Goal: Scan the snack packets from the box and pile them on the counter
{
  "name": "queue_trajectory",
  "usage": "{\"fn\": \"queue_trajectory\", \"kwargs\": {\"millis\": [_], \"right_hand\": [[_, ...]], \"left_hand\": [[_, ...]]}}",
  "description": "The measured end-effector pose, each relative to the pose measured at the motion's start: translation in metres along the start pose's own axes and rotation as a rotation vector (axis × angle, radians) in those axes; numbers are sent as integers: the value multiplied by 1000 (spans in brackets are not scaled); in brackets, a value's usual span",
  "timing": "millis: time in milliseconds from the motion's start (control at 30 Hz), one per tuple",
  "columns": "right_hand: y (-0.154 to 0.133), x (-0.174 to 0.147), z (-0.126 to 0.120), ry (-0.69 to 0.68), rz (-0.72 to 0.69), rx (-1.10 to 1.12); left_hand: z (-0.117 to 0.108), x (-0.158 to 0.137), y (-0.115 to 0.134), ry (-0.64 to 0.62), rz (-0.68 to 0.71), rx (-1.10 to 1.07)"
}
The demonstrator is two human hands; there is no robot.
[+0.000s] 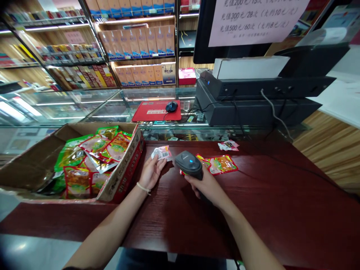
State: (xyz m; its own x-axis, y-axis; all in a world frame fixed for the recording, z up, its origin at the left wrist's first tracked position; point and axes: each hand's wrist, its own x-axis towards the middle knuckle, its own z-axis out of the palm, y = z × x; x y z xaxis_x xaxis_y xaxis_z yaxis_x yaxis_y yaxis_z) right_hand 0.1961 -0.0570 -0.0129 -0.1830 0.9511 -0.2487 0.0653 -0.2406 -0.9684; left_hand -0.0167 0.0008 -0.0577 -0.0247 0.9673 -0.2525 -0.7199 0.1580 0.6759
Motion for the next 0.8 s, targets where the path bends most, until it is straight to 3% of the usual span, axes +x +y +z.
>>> {"fn": "queue_trajectory", "kwargs": {"millis": [267, 533, 667, 800], "right_hand": [[-3, -6, 1, -59, -31, -131], [-8, -6, 0, 27, -49, 10], [-8, -7, -5, 53, -124, 123], [-9, -10, -7, 37, -210, 180]], "left_hand": [[4, -3, 4, -16, 25, -28], [7, -5, 2, -25, 72, -2], [30, -17, 11, -62, 181, 118], [63, -42, 42, -119, 362, 277]]}}
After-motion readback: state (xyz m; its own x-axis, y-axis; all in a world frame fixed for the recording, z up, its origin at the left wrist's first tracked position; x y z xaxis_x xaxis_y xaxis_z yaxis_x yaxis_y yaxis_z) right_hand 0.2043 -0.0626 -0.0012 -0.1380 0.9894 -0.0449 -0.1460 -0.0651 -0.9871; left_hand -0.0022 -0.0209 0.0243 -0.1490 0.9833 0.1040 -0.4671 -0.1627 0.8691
